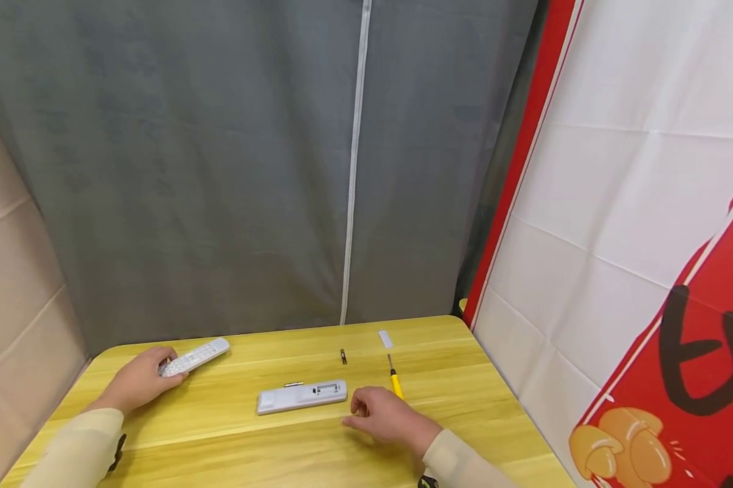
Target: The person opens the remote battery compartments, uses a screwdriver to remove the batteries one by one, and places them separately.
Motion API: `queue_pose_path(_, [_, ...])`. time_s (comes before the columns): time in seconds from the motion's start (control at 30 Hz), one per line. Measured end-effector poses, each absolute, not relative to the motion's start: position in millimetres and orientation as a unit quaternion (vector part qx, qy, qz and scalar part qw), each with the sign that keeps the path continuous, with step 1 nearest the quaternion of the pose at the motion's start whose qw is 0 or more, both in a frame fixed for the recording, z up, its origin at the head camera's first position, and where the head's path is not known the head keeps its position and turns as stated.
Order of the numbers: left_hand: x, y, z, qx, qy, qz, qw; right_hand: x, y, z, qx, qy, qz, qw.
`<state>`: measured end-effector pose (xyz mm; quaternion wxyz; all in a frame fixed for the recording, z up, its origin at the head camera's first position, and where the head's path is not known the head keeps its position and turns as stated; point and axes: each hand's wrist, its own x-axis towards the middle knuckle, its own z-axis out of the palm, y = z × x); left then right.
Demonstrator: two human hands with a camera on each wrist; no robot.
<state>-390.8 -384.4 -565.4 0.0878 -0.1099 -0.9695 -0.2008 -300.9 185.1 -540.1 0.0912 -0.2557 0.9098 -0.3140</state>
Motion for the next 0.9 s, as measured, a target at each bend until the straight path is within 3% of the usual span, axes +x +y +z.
queue_pose_path(0.9, [-373,-285,-529,-0.239,-0.936,-0.217,0.141,-310,177,-539,-0.259,0.899,-0.343,0.077])
